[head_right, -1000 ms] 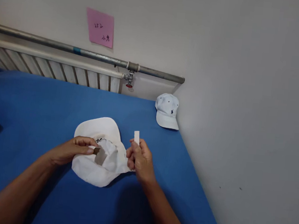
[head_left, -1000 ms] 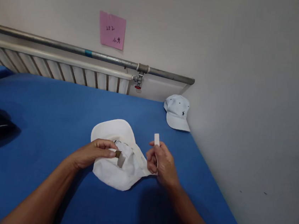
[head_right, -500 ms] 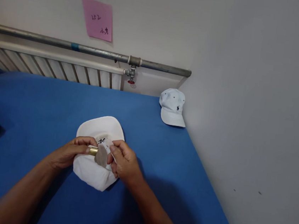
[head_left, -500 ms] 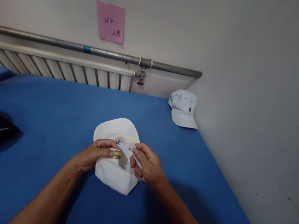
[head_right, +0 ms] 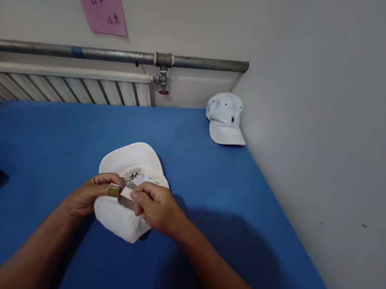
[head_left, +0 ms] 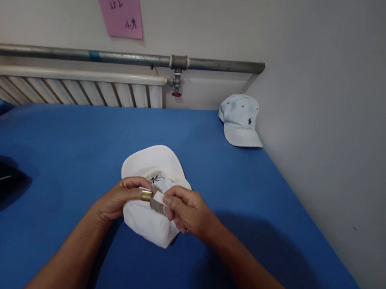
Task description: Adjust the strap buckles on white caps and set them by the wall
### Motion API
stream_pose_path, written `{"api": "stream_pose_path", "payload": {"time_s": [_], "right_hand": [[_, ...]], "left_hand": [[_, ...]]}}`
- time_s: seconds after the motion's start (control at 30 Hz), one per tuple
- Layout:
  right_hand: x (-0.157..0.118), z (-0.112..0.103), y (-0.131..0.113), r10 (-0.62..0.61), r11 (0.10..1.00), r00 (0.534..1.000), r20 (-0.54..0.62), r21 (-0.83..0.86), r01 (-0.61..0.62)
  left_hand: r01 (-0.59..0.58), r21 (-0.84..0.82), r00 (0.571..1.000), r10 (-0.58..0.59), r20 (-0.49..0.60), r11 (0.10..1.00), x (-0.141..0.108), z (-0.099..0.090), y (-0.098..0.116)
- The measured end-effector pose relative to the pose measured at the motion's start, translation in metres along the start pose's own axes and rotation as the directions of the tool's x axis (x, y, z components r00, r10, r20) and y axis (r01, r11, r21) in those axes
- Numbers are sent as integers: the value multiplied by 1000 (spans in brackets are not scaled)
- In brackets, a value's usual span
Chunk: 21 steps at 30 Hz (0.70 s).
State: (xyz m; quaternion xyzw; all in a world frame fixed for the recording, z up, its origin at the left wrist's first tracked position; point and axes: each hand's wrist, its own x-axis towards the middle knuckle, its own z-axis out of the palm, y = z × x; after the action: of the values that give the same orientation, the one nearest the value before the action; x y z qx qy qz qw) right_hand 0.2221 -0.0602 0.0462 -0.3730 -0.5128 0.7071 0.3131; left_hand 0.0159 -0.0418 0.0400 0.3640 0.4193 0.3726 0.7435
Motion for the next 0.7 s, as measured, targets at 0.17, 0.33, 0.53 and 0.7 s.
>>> {"api": "stream_pose_path", "payload": {"time_s": [0.17, 0.33, 0.53, 0.7], "right_hand": [[-1, 0, -3, -33, 995, 999, 10, -95, 33], [-1, 0, -2, -55, 994, 998, 25, -92, 57], [1, -3, 0, -15, 1000, 997, 78, 14, 14], [0, -6, 0, 20, 999, 992, 123, 41, -26]], "left_hand": [[33, 5, 999, -33, -25, 999, 1, -1, -3], [45, 27, 999, -45, -18, 999, 1, 0, -3], [63, 27, 998, -63, -14, 998, 0, 1, -4], [79, 52, 997, -79, -10, 996, 0, 1, -5]]}}
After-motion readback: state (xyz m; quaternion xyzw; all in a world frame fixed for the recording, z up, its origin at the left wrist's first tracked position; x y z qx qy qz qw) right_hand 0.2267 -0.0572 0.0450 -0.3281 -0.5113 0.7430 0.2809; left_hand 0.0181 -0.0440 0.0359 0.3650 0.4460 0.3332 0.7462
